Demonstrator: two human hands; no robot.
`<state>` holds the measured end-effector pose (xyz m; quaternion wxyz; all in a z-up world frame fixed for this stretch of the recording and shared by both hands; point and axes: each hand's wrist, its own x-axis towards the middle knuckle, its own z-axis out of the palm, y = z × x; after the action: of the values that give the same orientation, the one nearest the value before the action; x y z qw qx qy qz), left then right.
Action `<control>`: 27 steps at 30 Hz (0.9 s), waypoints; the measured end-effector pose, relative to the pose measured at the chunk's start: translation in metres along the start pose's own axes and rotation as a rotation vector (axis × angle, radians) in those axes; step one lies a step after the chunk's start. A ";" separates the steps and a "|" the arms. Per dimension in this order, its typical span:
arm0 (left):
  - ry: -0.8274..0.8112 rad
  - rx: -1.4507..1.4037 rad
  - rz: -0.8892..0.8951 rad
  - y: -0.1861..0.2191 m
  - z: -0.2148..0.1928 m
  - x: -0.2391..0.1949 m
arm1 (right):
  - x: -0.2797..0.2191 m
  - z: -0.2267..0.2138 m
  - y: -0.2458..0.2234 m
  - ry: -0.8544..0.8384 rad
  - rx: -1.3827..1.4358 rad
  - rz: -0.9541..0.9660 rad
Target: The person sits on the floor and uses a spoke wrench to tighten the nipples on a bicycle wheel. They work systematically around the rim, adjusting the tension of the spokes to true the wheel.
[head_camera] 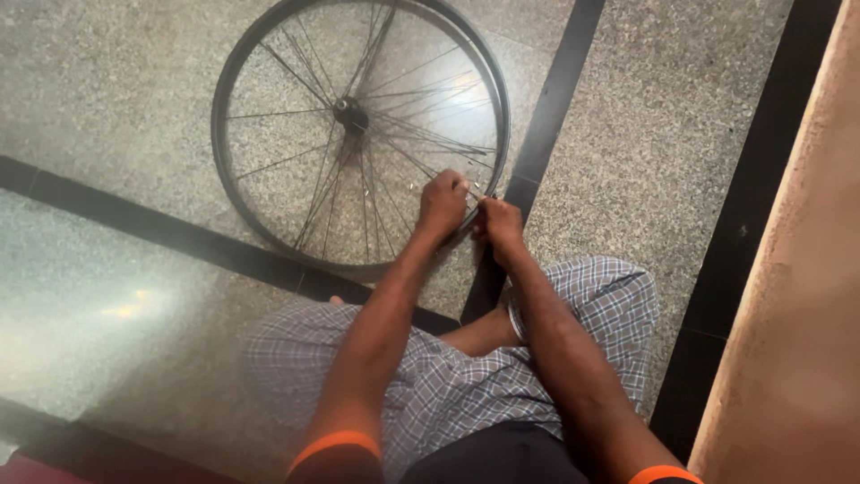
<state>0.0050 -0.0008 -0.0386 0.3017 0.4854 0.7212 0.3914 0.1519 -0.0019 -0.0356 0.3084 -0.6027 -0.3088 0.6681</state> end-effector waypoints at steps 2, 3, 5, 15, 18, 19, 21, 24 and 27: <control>0.045 -0.110 0.060 0.008 -0.005 0.001 | -0.004 -0.003 -0.004 -0.010 -0.052 0.003; 0.066 -0.164 0.088 0.012 -0.009 -0.002 | -0.007 -0.005 -0.005 -0.014 -0.046 0.013; -0.080 -0.301 -0.139 0.021 -0.023 -0.001 | -0.006 -0.002 -0.011 -0.034 -0.030 0.022; 0.209 0.189 -0.128 0.030 -0.169 0.029 | 0.042 -0.018 0.043 -0.243 0.123 -0.017; 0.321 0.415 -0.011 0.018 -0.207 0.028 | 0.044 -0.017 0.046 -0.260 0.171 -0.023; 0.310 0.408 -0.022 0.013 -0.216 0.026 | 0.040 -0.017 0.042 -0.111 0.036 -0.071; 0.279 0.394 -0.051 -0.001 -0.222 0.018 | 0.024 -0.013 0.034 0.160 -0.309 -0.308; 0.224 0.322 -0.177 -0.013 -0.209 0.022 | -0.003 -0.008 0.013 0.354 -0.744 -0.745; 0.200 0.282 -0.377 -0.014 -0.193 0.033 | -0.028 0.017 -0.001 0.158 -0.715 -0.969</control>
<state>-0.1701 -0.0255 0.0464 0.2258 0.3386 0.8726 0.2699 0.1377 -0.0245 -0.0161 0.3780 -0.5076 -0.7295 0.2596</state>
